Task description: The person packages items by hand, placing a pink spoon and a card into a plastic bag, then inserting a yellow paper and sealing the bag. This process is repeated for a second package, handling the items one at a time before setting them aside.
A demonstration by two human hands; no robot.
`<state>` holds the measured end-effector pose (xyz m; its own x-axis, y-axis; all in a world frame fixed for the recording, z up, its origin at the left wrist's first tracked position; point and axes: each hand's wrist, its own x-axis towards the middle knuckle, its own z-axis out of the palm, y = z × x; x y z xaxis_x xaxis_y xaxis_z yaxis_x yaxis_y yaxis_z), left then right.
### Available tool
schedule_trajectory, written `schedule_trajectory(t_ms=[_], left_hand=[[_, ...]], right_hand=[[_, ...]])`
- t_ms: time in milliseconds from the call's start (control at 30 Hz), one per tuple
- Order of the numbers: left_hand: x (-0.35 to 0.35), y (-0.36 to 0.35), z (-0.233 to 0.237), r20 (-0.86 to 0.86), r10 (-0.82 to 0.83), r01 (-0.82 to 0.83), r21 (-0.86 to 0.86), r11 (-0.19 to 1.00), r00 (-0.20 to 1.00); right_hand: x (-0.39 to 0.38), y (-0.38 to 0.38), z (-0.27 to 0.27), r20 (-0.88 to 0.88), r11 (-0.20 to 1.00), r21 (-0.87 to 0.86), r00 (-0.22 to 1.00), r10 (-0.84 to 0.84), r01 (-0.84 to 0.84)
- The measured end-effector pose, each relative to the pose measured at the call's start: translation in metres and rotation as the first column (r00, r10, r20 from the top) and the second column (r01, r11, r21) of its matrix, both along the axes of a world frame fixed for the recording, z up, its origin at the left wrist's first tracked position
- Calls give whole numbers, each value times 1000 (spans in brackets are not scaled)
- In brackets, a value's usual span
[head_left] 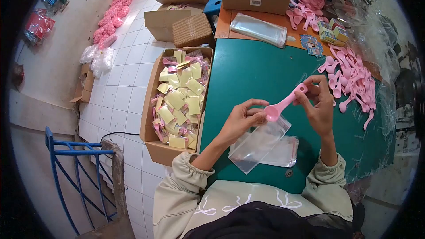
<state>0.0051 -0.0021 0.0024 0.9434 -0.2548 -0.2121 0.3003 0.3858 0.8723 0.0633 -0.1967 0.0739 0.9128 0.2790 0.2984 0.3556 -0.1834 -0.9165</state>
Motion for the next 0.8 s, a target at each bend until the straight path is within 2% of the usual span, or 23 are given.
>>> schedule_trajectory(t_ms=[200, 300, 400, 500, 600, 700, 800], left_hand=[[-2, -3, -1, 136, -13, 6, 57, 998, 991], [-1, 8, -15, 173, -140, 76, 332, 940, 975], [-1, 12, -12, 175, -120, 79, 226, 971, 977], [1, 18, 9, 170, -121, 80, 230, 970, 978], [3, 22, 10, 152, -86, 37, 298, 954, 985], [1, 20, 20, 228, -11, -34, 197, 980, 974], [-4, 22, 29, 100, 84, -85, 6, 996, 991]], right_hand=[[0, 6, -13, -40, 976, -132, 985, 169, -173], [-1, 7, -12, 20, 988, -119, 995, 100, -97], [-1, 4, -11, 58, 987, -146, 995, 84, -74], [-4, 7, -18, 68, 992, -37, 991, 119, -117], [-2, 12, -17, 173, 978, -65, 963, 207, -199], [3, 19, 2, 49, 886, -259, 911, 409, -384], [16, 32, 2, 210, 736, -479, 752, 625, -478]])
